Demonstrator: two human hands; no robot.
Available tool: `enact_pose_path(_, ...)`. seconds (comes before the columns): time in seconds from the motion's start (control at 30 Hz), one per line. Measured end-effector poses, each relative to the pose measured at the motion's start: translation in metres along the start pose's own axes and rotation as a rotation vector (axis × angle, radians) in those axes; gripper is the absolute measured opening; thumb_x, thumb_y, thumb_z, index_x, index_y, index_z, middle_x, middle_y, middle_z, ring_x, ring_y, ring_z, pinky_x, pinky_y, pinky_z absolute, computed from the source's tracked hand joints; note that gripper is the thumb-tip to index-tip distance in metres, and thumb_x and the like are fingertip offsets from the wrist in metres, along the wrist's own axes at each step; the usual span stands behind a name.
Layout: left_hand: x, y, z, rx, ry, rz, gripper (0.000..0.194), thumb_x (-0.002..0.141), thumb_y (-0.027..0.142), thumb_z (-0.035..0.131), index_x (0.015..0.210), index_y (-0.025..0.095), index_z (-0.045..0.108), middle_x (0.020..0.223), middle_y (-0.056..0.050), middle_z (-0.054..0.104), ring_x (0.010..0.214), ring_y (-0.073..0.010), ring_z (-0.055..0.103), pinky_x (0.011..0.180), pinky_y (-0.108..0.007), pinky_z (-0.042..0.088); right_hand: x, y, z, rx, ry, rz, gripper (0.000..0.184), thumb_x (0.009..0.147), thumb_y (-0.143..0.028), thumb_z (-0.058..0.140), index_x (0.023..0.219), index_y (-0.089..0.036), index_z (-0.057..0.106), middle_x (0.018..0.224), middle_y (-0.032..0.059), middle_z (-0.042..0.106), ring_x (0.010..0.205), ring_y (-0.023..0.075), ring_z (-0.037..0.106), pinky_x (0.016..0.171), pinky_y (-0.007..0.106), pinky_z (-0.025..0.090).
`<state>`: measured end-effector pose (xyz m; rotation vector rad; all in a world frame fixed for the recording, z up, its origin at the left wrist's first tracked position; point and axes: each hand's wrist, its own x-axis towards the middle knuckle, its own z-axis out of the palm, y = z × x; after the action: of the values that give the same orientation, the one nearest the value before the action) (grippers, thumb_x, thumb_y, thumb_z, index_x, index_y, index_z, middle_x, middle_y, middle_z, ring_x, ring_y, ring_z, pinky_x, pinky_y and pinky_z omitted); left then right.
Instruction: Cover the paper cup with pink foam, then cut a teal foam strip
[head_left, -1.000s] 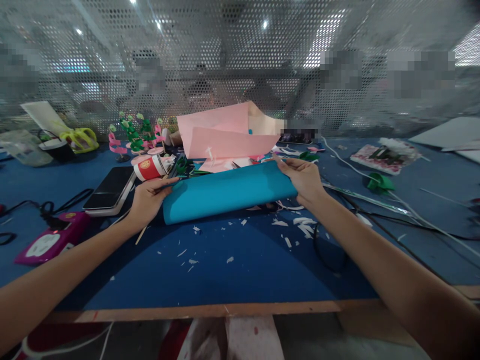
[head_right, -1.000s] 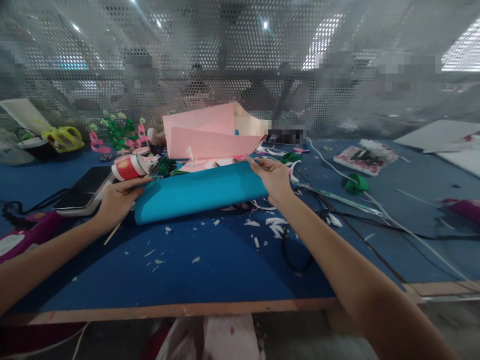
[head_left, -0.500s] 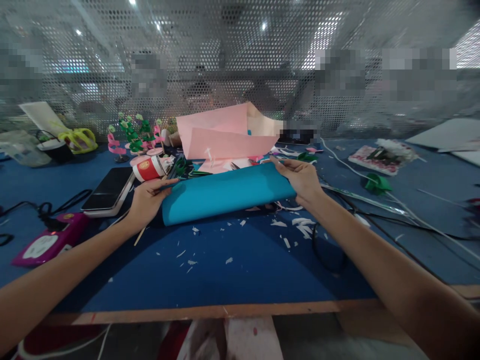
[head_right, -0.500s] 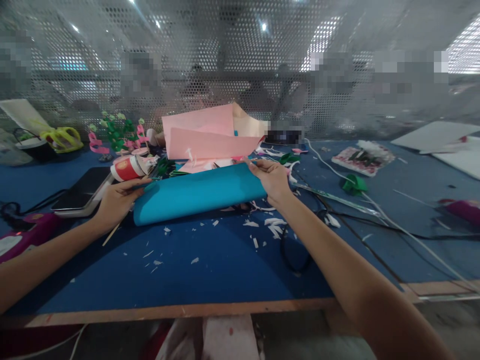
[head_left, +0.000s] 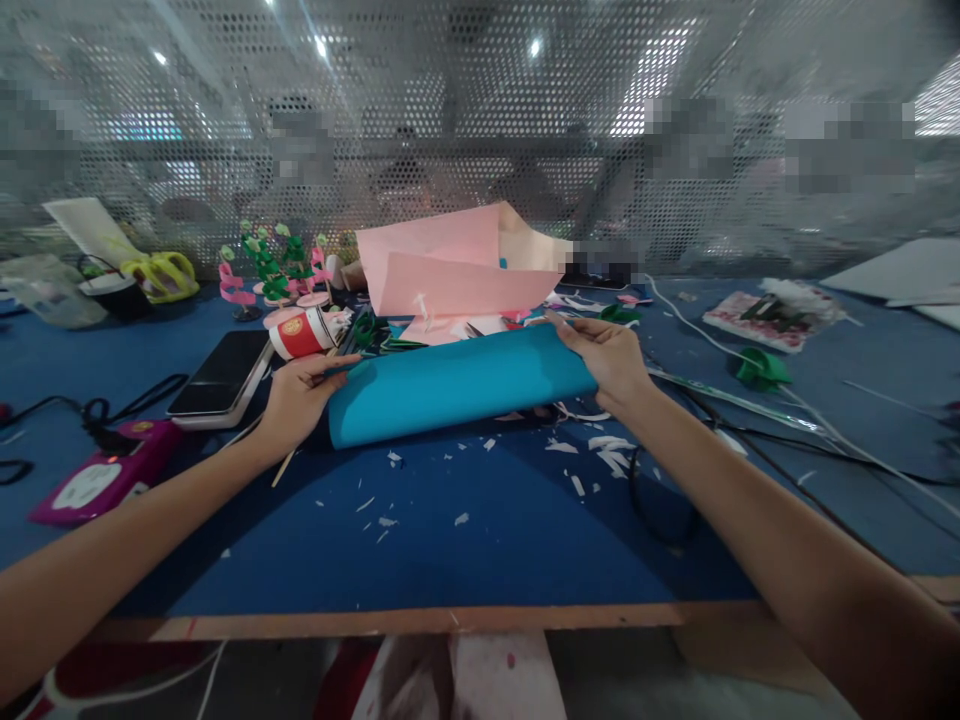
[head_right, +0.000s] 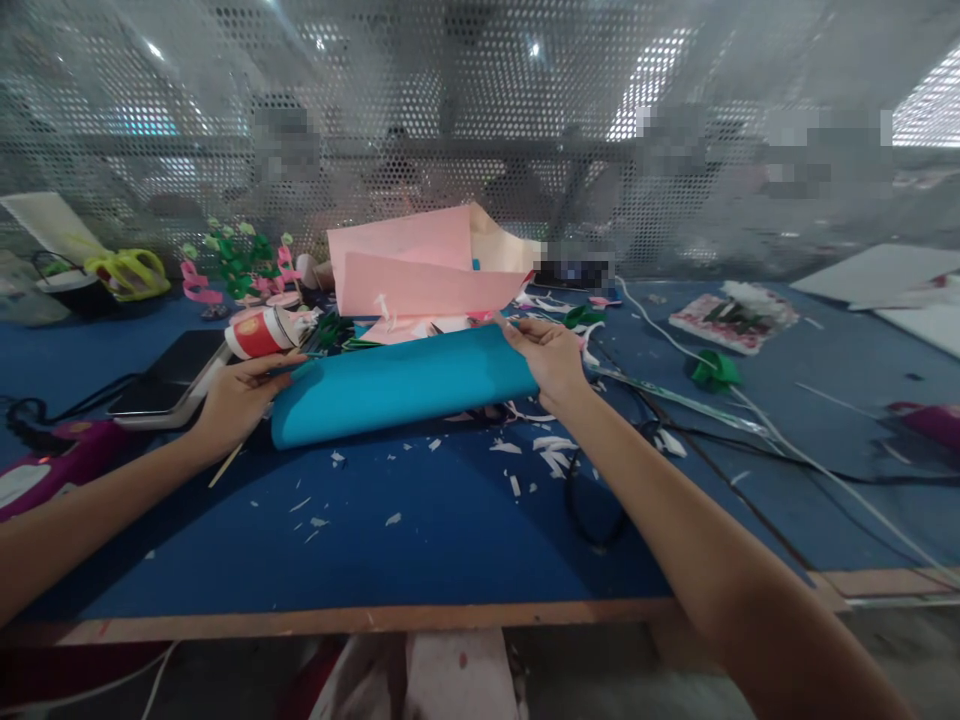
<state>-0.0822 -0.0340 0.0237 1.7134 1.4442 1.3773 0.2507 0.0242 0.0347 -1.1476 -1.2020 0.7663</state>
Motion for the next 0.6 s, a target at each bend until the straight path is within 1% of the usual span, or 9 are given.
enact_pose_path(0.1,0.0000,0.0008,0.0003,0.002,0.004,-0.007,0.032,0.068,0.038,0.065,0.093,0.019,0.071,0.095,-0.006,0.071,0.093,-0.0230,0.062,0.085,-0.035,0.048,0.0006,-0.0002,0.0013,0.037,0.054,0.046,0.037,0.032,-0.051,0.080,0.053,-0.026,0.063,0.056,-0.0021,0.063,0.054,0.0155,0.055,0.050,0.031,0.042)
enact_pose_path(0.17,0.0005,-0.0007,0.0004,0.008,0.002,-0.003,0.033,0.069,0.038,0.065,0.094,0.018,0.070,0.095,-0.006,0.071,0.092,-0.0224,0.063,0.085,-0.035,0.049,0.0008,-0.0003,0.0021,0.037,0.068,0.051,0.039,0.030,-0.051,0.080,0.053,-0.025,0.062,0.055,-0.0022,0.063,0.055,0.0162,0.056,0.051,0.031,0.042)
enact_pose_path(0.27,0.0012,-0.0034,0.0005,-0.023,-0.001,-0.001,0.035,0.069,0.038,0.065,0.096,0.017,0.070,0.100,-0.007,0.070,0.095,-0.0223,0.063,0.086,-0.035,0.049,0.0012,0.0000,0.0025,0.029,0.061,0.041,0.040,0.032,-0.052,0.080,0.054,-0.024,0.062,0.053,-0.0021,0.061,0.055,0.0168,0.056,0.051,0.031,0.042)
enact_pose_path(0.37,0.0011,-0.0042,0.0007,-0.050,0.007,-0.014,0.043,0.067,0.038,0.067,0.105,0.018,0.066,0.108,-0.007,0.067,0.099,-0.0232,0.061,0.087,-0.036,0.050,0.0012,-0.0007,0.0026,0.020,0.049,0.033,0.038,0.034,-0.051,0.080,0.053,-0.024,0.060,0.051,-0.0025,0.059,0.054,0.0165,0.056,0.048,0.030,0.041)
enact_pose_path(0.43,0.0007,-0.0034,0.0008,-0.052,0.016,-0.027,0.048,0.066,0.039,0.068,0.109,0.019,0.064,0.109,-0.007,0.067,0.099,-0.0240,0.062,0.086,-0.038,0.051,0.0003,-0.0020,0.0029,0.018,0.039,0.037,0.038,0.033,-0.050,0.080,0.053,-0.024,0.060,0.050,-0.0033,0.058,0.052,0.0152,0.054,0.047,0.029,0.039)
enact_pose_path(0.5,0.0002,-0.0022,0.0009,-0.058,0.018,-0.033,0.048,0.066,0.039,0.068,0.109,0.019,0.064,0.109,-0.007,0.067,0.100,-0.0246,0.061,0.086,-0.038,0.051,-0.0009,-0.0034,0.0034,0.022,0.036,0.042,0.039,0.032,-0.049,0.080,0.054,-0.024,0.060,0.050,-0.0040,0.058,0.050,0.0138,0.053,0.046,0.028,0.039)
enact_pose_path(0.6,-0.0001,-0.0007,0.0012,-0.075,0.016,-0.016,0.044,0.067,0.038,0.068,0.105,0.017,0.066,0.112,-0.007,0.066,0.105,-0.0253,0.059,0.091,-0.039,0.048,-0.0017,-0.0034,0.0036,0.019,0.037,0.035,0.039,0.033,-0.049,0.079,0.054,-0.023,0.059,0.050,-0.0040,0.058,0.050,0.0130,0.052,0.046,0.028,0.038)
